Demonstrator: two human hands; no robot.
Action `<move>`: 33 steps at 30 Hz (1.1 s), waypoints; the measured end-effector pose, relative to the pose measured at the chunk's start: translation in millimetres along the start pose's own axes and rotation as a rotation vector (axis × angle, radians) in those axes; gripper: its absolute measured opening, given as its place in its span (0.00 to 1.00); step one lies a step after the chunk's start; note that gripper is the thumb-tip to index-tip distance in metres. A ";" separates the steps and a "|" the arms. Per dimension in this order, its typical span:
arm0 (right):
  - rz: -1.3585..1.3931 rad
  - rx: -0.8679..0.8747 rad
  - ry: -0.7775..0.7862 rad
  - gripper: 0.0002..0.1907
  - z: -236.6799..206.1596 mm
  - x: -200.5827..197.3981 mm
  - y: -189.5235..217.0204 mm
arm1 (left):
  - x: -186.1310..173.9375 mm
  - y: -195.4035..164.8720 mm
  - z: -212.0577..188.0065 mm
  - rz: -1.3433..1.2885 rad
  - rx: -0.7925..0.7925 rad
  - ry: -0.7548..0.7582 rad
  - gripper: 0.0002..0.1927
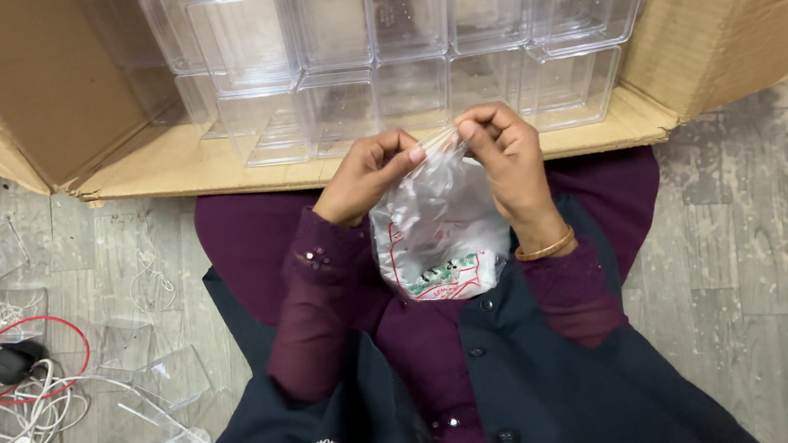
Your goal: The person sits on the floor in front of an open cardboard box filled with small clear plastic containers. They take containers out of the box, open a plastic bag, place containers into the bag, and stack the containers back into the cardboard box.
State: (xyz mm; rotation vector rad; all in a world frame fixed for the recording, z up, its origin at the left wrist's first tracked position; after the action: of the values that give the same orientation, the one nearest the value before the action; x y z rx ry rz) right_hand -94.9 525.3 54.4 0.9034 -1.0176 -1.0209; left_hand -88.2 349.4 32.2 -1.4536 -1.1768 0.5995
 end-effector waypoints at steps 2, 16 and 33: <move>0.134 0.059 -0.042 0.08 -1.2 2.2 -8.5 | -3.5 -3.1 -8.8 0.001 0.012 0.066 0.11; 0.416 0.086 0.042 0.05 58.1 54.8 -21.4 | -106.6 -44.8 -45.5 0.533 0.176 -0.330 0.14; -0.823 -0.464 0.250 0.25 38.1 124.3 14.2 | -145.1 -34.5 -50.8 0.620 0.149 -0.658 0.21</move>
State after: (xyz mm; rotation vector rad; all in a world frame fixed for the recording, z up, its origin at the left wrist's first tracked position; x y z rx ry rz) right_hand -104.5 406.0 107.2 1.0363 -0.1411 -1.6858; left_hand -110.0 193.8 42.5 -1.5351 -1.1126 1.6529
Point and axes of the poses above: each hand's wrist, its own z-axis towards the middle knuckle, its own x-axis out of the palm, y = z × x, the point moved 9 cm from there along z, towards the middle knuckle, and after that the axes turned 12 degrees about -x, right-handed, at the moved point
